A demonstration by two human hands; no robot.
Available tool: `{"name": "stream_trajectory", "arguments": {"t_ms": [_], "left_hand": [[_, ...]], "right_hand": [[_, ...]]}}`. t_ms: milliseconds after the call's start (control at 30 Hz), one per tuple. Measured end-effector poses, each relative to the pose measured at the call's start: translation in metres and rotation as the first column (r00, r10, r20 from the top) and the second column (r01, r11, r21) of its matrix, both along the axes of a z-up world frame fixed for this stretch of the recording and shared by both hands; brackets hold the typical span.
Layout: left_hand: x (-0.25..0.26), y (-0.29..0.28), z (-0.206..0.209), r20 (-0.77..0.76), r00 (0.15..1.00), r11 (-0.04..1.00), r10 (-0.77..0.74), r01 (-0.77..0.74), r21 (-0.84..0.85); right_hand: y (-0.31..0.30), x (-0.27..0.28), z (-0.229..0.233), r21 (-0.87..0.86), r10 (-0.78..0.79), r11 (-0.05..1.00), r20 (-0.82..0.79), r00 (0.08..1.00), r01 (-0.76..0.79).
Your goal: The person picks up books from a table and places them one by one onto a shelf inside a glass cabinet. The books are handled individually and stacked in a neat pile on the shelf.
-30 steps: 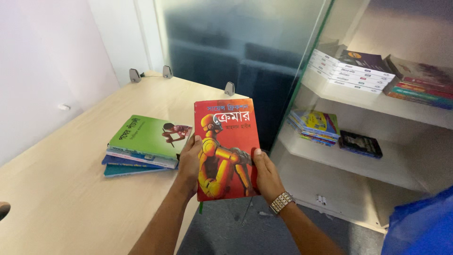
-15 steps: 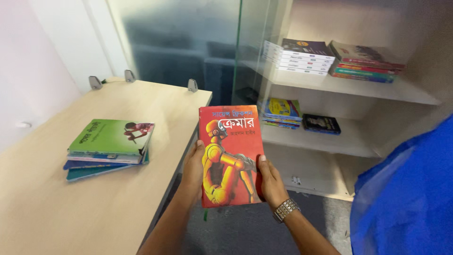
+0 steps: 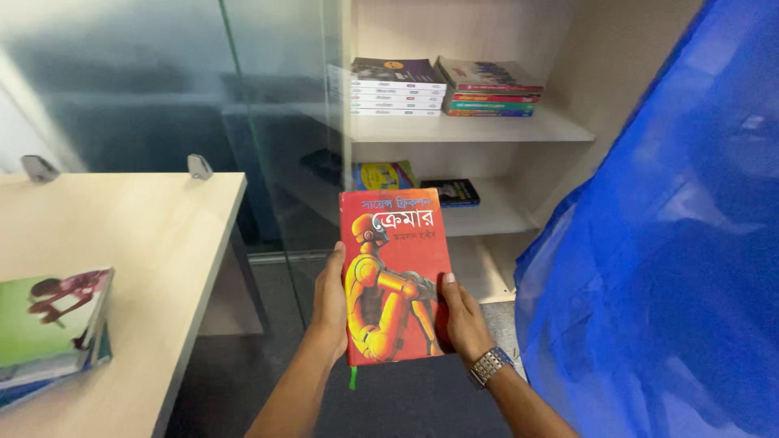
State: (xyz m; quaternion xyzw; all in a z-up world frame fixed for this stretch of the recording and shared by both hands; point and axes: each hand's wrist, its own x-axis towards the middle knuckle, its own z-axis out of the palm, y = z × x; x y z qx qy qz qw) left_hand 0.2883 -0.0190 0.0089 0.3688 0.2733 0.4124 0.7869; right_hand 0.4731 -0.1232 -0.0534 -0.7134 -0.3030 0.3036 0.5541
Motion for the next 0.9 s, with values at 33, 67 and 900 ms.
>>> {"name": "stream_trajectory", "arguments": {"t_ms": [33,67,900], "left_hand": [[0.01,0.002,0.0,0.013,1.0,1.0,-0.028,0.028,-0.005],[0.019,0.004,0.001,0.026,0.998,0.998,-0.056,0.056,-0.01],[0.238,0.059,-0.015,-0.067,0.964,0.966,-0.258,0.255,-0.049]], "right_hand": [[-0.002,0.008,0.0,0.014,-0.002,1.0,-0.005,1.0,0.002],[-0.004,0.016,0.0,0.027,-0.004,1.0,-0.01,1.0,0.004],[0.006,0.195,-0.01,0.103,-0.265,0.952,-0.18,0.947,0.287]]}}
